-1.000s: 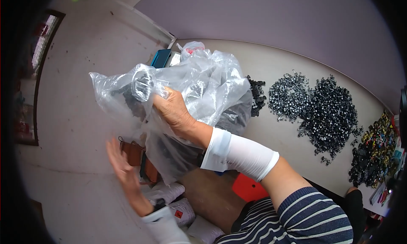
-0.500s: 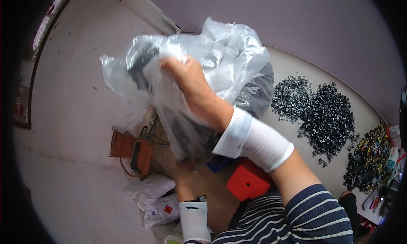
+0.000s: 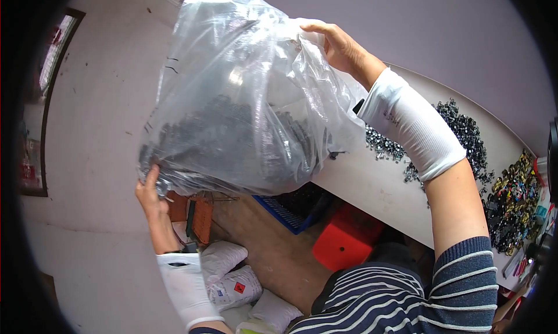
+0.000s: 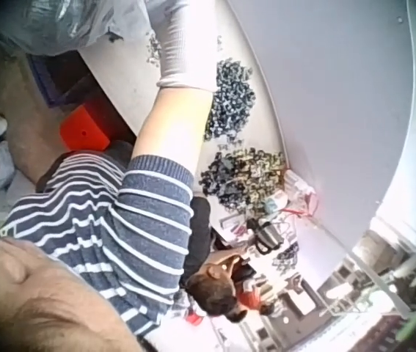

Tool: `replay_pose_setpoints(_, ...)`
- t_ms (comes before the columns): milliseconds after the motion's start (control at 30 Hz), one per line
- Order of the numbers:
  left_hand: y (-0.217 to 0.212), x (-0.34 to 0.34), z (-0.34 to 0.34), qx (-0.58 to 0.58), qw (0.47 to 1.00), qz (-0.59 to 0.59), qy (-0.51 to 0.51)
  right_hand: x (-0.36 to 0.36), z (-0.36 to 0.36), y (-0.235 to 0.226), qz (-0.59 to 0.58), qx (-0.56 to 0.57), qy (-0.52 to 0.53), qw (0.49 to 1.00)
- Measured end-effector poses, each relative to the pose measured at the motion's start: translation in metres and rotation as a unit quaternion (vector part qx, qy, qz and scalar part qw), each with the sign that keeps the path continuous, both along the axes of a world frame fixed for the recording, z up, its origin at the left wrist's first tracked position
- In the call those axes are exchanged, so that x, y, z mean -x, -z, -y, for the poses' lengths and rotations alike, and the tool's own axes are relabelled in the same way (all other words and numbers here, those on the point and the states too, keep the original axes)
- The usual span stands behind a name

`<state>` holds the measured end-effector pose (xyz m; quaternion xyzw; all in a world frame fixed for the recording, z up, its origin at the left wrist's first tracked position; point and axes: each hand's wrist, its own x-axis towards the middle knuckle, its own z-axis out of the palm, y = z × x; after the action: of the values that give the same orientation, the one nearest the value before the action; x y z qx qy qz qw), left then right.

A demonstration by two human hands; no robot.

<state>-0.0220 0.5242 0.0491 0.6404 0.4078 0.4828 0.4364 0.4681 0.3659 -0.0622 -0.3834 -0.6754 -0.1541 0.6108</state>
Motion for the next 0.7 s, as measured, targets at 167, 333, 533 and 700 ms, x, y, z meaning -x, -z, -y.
replay_pose_setpoints(167, -0.064, -0.003, -0.039, -0.009, 0.999, 0.039, 0.014, -0.009, 0.016, 0.010, -0.521, 0.302, -0.203, 0.772)
replay_pose_setpoints(333, -0.109, -0.023, -0.058, 0.011, 0.999, 0.046, 0.007, -0.038, 0.022, 0.022, -0.509, 0.385, -0.134, 0.758)
replay_pose_setpoints(533, -0.123, -0.019, -0.070, 0.007, 0.999, 0.049, 0.023, -0.044, 0.008, 0.041, -0.484, 0.353, -0.115, 0.792)
replay_pose_setpoints(700, -0.142, -0.003, -0.081, -0.018, 0.998, 0.062, -0.012, -0.030, 0.009, 0.051, -0.559, 0.335, -0.244, 0.718)
